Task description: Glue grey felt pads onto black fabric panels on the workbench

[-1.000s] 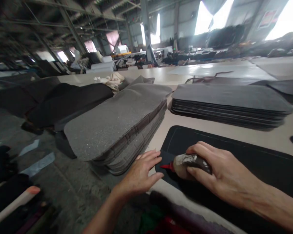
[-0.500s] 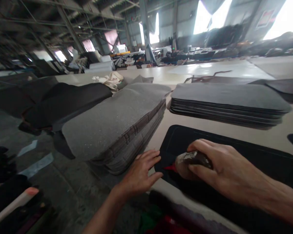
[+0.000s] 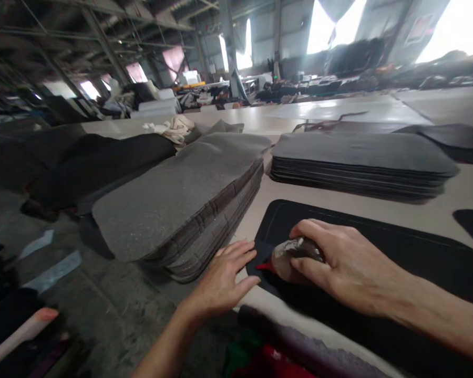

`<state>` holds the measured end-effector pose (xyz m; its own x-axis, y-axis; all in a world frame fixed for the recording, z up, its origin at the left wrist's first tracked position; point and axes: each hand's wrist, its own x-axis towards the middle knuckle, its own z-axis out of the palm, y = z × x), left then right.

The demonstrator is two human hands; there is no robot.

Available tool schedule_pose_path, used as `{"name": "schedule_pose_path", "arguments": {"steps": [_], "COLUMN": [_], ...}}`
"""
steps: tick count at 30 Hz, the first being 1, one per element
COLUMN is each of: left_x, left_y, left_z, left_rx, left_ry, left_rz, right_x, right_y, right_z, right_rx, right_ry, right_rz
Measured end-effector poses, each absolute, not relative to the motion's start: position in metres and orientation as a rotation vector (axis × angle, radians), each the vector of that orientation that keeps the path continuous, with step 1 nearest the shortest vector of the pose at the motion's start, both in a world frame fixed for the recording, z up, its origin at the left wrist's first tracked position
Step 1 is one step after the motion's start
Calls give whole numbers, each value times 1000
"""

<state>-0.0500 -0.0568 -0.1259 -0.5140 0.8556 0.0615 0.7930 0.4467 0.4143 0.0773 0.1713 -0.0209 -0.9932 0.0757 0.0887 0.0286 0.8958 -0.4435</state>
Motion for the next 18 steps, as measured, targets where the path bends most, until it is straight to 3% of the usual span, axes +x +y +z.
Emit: {"name": "schedule_pose_path", "arguments": {"steps": [10,18], "left_x": [-52,-55], "left_y": [-58,-57], "left_z": [-128,-131], "left_rx": [1502,1589], "left_ry": [2545,2560], "left_rz": [607,628], "right_x": [94,136], "right_y": [190,220], "right_z": [-5,-4], "right_rx": [-128,-328], "right_ry": [-3049,-3045], "right_rz": [544,689]}}
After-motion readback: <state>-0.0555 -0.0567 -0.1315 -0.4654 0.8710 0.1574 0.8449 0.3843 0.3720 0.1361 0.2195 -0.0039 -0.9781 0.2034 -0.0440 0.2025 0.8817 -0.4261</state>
